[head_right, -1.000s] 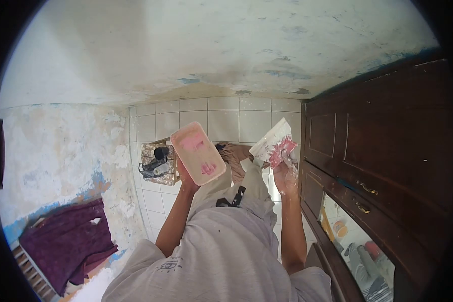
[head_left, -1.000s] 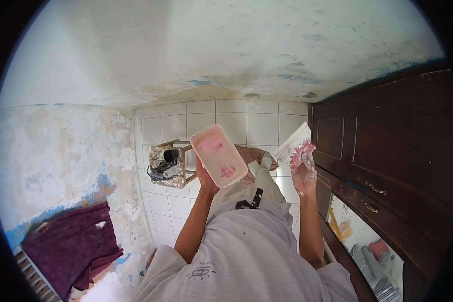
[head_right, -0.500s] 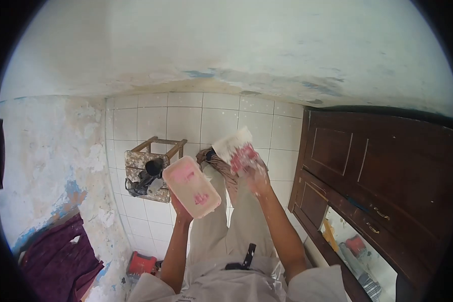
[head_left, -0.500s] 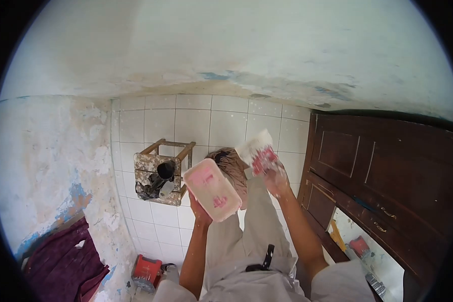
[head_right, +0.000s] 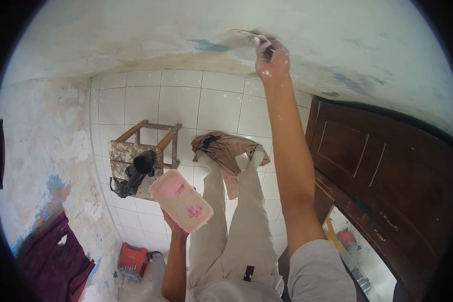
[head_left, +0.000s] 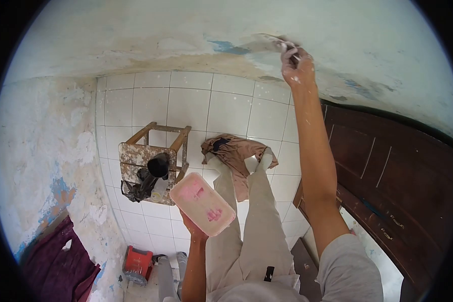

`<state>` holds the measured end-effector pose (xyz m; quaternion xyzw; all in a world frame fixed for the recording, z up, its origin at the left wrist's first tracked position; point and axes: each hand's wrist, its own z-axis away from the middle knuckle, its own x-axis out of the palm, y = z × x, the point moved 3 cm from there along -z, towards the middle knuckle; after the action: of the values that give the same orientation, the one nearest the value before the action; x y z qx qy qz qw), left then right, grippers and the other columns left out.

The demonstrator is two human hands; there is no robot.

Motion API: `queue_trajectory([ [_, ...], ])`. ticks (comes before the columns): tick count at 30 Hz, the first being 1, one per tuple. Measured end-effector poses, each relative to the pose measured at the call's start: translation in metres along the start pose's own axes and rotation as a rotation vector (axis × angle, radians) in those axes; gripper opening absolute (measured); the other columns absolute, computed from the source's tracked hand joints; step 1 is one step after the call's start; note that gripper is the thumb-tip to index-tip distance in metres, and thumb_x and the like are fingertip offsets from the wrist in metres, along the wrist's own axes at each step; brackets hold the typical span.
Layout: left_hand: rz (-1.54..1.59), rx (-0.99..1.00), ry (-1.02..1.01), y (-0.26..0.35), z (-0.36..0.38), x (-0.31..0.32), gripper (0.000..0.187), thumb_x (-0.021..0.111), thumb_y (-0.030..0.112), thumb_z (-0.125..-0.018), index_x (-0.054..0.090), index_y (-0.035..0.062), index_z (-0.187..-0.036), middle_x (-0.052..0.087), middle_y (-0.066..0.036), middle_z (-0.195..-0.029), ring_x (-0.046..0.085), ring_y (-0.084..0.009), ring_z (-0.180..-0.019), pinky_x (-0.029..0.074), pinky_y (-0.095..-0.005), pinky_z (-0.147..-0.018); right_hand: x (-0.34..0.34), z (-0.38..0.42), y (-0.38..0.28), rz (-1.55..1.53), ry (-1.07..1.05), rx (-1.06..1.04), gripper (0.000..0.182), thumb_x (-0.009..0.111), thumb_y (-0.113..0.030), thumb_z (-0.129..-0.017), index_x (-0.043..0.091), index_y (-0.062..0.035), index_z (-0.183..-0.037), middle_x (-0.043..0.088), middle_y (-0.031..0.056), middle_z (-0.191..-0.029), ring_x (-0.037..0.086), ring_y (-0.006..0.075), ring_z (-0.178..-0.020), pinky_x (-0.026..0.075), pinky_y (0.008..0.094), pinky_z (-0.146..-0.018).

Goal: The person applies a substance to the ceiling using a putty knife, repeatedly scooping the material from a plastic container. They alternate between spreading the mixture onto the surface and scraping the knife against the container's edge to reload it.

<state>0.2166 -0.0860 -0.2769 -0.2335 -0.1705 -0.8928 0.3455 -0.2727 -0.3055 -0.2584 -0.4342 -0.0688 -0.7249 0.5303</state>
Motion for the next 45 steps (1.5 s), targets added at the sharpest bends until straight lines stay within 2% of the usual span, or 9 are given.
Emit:
queue_trajectory([
  [2, -0.017, 0.001, -0.010, -0.009, -0.003, -0.001, 0.071, 0.040, 0.063, -0.091, 0.038, 0.0112, -0.140, 0.052, -0.014, -0.130, 0.053, -0.0338, -0.118, 0.046, -0.0513, -0.097, -0.008, 0.043, -0.021, 1.064, -0.135, -0.688, 0.020, 0.045, 0.001, -0.091, 0.058, 0.0155, -0.094, 0.060, 0.0149, -0.086, 0.057, 0.0125, -0.071, 0.051, 0.0137, -0.053],
  [4, -0.030, 0.002, -0.010, -0.010, -0.003, -0.002, 0.073, 0.041, 0.064, -0.091, 0.037, 0.0107, -0.140, 0.051, -0.015, -0.131, 0.053, -0.0345, -0.118, 0.046, -0.0521, -0.097, -0.025, 0.064, -0.028, -0.112, -0.035, -0.238, 0.018, 0.046, -0.001, -0.092, 0.058, 0.0123, -0.096, 0.060, 0.0136, -0.087, 0.055, 0.0113, -0.068, 0.049, 0.0147, -0.057],
  [9, -0.040, -0.036, -0.059, -0.012, -0.009, 0.012, 0.075, 0.040, 0.065, -0.090, 0.037, 0.0104, -0.141, 0.051, -0.018, -0.130, 0.054, -0.0363, -0.115, 0.046, -0.0538, -0.096, -0.093, 0.061, 0.020, 0.007, 0.029, -0.339, 0.010, 0.049, -0.004, -0.092, 0.050, 0.0028, -0.085, 0.055, 0.0092, -0.077, 0.053, 0.0142, -0.059, 0.051, 0.0174, -0.050],
  [16, -0.063, -0.012, -0.047, -0.013, -0.009, 0.021, 0.074, 0.038, 0.064, -0.091, 0.037, 0.0095, -0.140, 0.052, -0.018, -0.129, 0.055, -0.0368, -0.114, 0.046, -0.0541, -0.096, -0.086, -0.025, 0.068, -0.180, 0.070, 0.166, 0.006, 0.051, 0.005, -0.088, 0.055, 0.0089, -0.088, 0.060, 0.0179, -0.086, 0.060, 0.0217, -0.070, 0.056, 0.0246, -0.061],
  [23, -0.112, -0.019, -0.055, -0.028, -0.005, 0.011, 0.074, 0.039, 0.065, -0.090, 0.037, 0.0094, -0.140, 0.052, -0.017, -0.129, 0.054, -0.0364, -0.115, 0.046, -0.0526, -0.097, -0.043, 0.053, -0.053, -0.191, 0.076, -0.273, 0.012, 0.050, 0.003, -0.088, 0.051, 0.0137, -0.093, 0.059, 0.0199, -0.086, 0.058, 0.0219, -0.070, 0.055, 0.0229, -0.060],
  [28, -0.081, -0.048, -0.031, -0.033, -0.008, 0.005, 0.076, 0.040, 0.066, -0.089, 0.038, 0.0094, -0.140, 0.052, -0.017, -0.129, 0.055, -0.0367, -0.115, 0.046, -0.0528, -0.097, -0.086, 0.060, -0.025, 0.102, 0.086, -0.414, 0.017, 0.051, -0.012, -0.087, 0.056, 0.0030, -0.093, 0.066, 0.0172, -0.096, 0.063, 0.0180, -0.078, 0.053, 0.0272, -0.069],
  [35, -0.106, -0.031, -0.042, -0.032, -0.010, 0.007, 0.076, 0.043, 0.065, -0.089, 0.038, 0.0094, -0.140, 0.052, -0.017, -0.130, 0.054, -0.0366, -0.115, 0.046, -0.0531, -0.096, -0.096, -0.026, 0.063, 0.084, 0.032, 0.197, 0.017, 0.046, -0.004, -0.092, 0.057, 0.0085, -0.093, 0.065, 0.0185, -0.089, 0.058, 0.0169, -0.071, 0.053, 0.0211, -0.060],
  [40, -0.079, -0.028, -0.070, -0.028, -0.007, 0.019, 0.068, 0.039, 0.061, -0.093, 0.039, 0.0109, -0.139, 0.052, -0.013, -0.129, 0.054, -0.0327, -0.114, 0.047, -0.0503, -0.095, -0.065, 0.018, -0.040, 0.138, -0.154, -0.293, 0.015, 0.049, 0.002, -0.088, 0.054, 0.0106, -0.099, 0.058, 0.0137, -0.090, 0.055, 0.0147, -0.073, 0.050, 0.0221, -0.061],
  [45, -0.061, -0.035, -0.062, -0.036, -0.001, 0.025, 0.063, 0.037, 0.058, -0.095, 0.040, 0.0119, -0.138, 0.052, -0.010, -0.129, 0.054, -0.0300, -0.114, 0.047, -0.0483, -0.095, -0.107, 0.063, -0.065, -0.054, -0.025, -0.393, 0.025, 0.054, -0.007, -0.089, 0.056, 0.0113, -0.105, 0.059, 0.0131, -0.091, 0.056, 0.0156, -0.073, 0.048, 0.0238, -0.061],
])
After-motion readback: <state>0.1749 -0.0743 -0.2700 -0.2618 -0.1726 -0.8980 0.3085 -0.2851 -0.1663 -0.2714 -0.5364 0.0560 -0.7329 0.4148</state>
